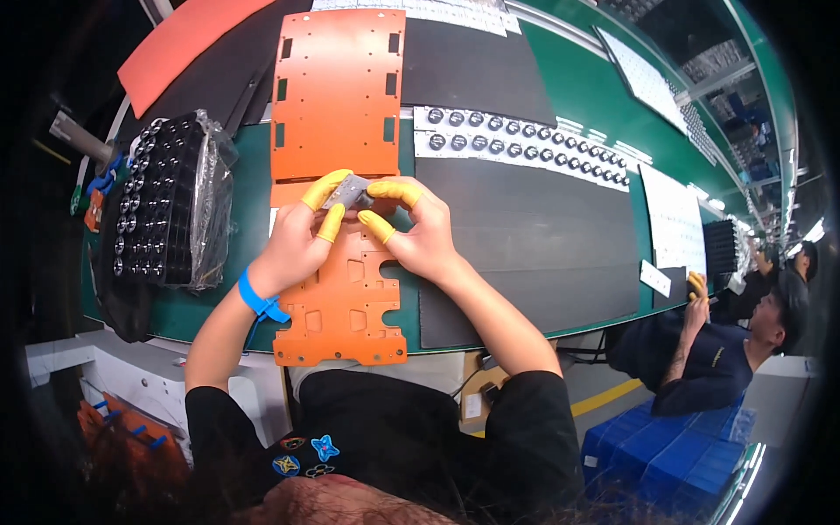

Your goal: Attaching components and adhesive pads to metal fixture panels on an assembly line.

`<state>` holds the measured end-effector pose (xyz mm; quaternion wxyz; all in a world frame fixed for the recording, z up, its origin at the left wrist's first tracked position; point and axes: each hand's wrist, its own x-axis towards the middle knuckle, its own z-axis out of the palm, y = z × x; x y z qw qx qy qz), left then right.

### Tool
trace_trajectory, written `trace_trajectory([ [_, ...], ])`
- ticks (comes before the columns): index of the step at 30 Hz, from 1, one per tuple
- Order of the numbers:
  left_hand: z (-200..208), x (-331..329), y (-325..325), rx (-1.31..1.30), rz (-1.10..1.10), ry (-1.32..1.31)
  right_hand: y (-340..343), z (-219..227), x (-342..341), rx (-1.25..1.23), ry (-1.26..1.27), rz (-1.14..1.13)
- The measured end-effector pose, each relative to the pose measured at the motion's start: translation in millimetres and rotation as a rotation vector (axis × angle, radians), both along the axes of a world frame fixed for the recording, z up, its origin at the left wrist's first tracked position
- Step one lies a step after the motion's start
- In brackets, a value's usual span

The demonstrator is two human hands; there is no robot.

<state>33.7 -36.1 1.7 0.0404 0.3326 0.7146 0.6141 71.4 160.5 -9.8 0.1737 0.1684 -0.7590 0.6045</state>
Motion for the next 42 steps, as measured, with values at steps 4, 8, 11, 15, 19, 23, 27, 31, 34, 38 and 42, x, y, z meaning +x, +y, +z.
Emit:
trace_trajectory([
  [4, 8.0, 3.4, -0.7, -0.218, 0.051, 0.278, -0.6, 4.2, 0.5, -0.129, -0.012, 0.069],
  [8, 5.9, 3.9, -1.3, -0.209, 0.037, 0.272, 3.4, 5.9, 4.3, -0.17, -0.073, 0.149],
  [11, 4.0, 4.5, -0.3, -0.161, 0.02, 0.282, 3.8, 6.4, 5.5, -0.243, -0.139, 0.197],
  [15, 5.2, 6.1, -0.4, -0.142, 0.025, 0.315, 0.4, 1.7, 5.1, -0.366, -0.179, 0.243],
  [19, 3.7, 5.0, -0.9, -0.154, 0.051, 0.348, -1.6, 7.1, 8.9, -0.51, -0.348, 0.273],
  [23, 4.3, 5.8, 0.1, -0.135, 0.059, 0.28, -2.9, 10.2, 8.5, -0.539, -0.432, 0.233],
  [27, 7.8, 6.6, 1.3, -0.108, 0.068, 0.286, 1.0, 13.6, 8.2, -0.481, -0.523, 0.257],
  [31, 11.7, 3.4, 0.3, -0.127, 0.091, 0.445, 7.6, 20.6, 3.5, -0.527, -0.623, 0.223],
  [34, 3.8, 0.8, -0.8, -0.117, -0.001, 0.535, 17.1, 24.4, 1.3, -0.476, -0.707, 0.37],
  [38, 5.8, -0.8, -2.2, -0.159, -0.064, 0.639, 31.6, 25.4, -6.3, -0.403, -0.858, 0.5],
  [42, 5.4, 0.0, -0.1, -0.169, -0.06, 0.535, 36.9, 29.9, -9.8, -0.371, -0.964, 0.455],
])
